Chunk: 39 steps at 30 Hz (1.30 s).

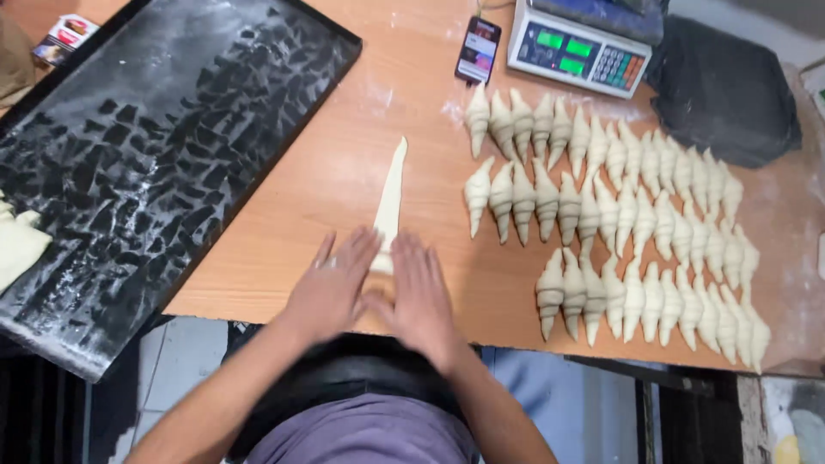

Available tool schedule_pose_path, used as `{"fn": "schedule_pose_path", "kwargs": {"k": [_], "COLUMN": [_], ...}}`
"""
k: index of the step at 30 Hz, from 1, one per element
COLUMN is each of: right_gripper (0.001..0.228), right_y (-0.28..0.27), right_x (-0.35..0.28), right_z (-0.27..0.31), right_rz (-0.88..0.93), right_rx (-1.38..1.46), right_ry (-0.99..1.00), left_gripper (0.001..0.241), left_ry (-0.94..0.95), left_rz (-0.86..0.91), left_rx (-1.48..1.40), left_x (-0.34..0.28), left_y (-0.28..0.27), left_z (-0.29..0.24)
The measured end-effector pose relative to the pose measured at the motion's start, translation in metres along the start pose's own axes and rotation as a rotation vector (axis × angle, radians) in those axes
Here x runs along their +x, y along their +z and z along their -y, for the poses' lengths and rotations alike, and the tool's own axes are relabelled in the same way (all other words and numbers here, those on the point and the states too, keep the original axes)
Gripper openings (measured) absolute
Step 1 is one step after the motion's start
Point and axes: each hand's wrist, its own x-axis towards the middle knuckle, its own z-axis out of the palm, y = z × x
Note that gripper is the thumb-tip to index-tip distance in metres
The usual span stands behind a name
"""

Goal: Rolling and shaping croissant dough on a bakery workbench.

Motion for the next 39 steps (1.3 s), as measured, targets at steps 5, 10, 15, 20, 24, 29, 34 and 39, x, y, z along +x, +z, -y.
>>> {"fn": "schedule_pose_path", "kwargs": {"k": [5,10,15,20,24,29,34,39], "right_gripper": [0.078,0.046,0.045,0.070,0.087,0.073,0.036,0.043], "right_y": [0.001,-0.005,-0.015,-0.015,0.007,-0.017,-0.006,-0.002], "right_x": [0.037,0.012,-0.030,-0.028,0.022,0.052,0.013,-0.016], "right_z": [-0.034,-0.040,0.000,0.009,-0.021,-0.029,-0.033,-0.010], "right_rz": [-0.163,-0.202,-0.145,-0.074,-0.049,-0.233,-0.212,-0.166], "right_rx": [0.015,0.262,0.138,0.149,-0.026,0.102,0.307,0.062], "right_ry": [-0.028,-0.106,-0.059,-0.076,0.027,-0.060,-0.032,0.005], "left_gripper": [0.074,0.043,0.047,0.074,0.087,0.077,0.044,0.039], "left_ry": [0.034,0.031,-0.019,0.009,-0.167,-0.164,-0.089,-0.040], "left_rz": [-0.030,-0.053,0.038,-0.073,0.034,-0.068,-0.126,-0.206], "left_rx": [-0.067,-0.281,0.041,0.096,0.019,-0.272,-0.505,0.073], "left_x": [0.041,0.023,-0.029,-0.032,0.027,0.054,0.017,-0.022], "left_y": [-0.005,0.003,0.007,0.026,0.001,-0.024,0.005,0.014], "left_z": [0.025,0.025,-0.011,-0.026,-0.007,0.007,0.031,0.005]}}
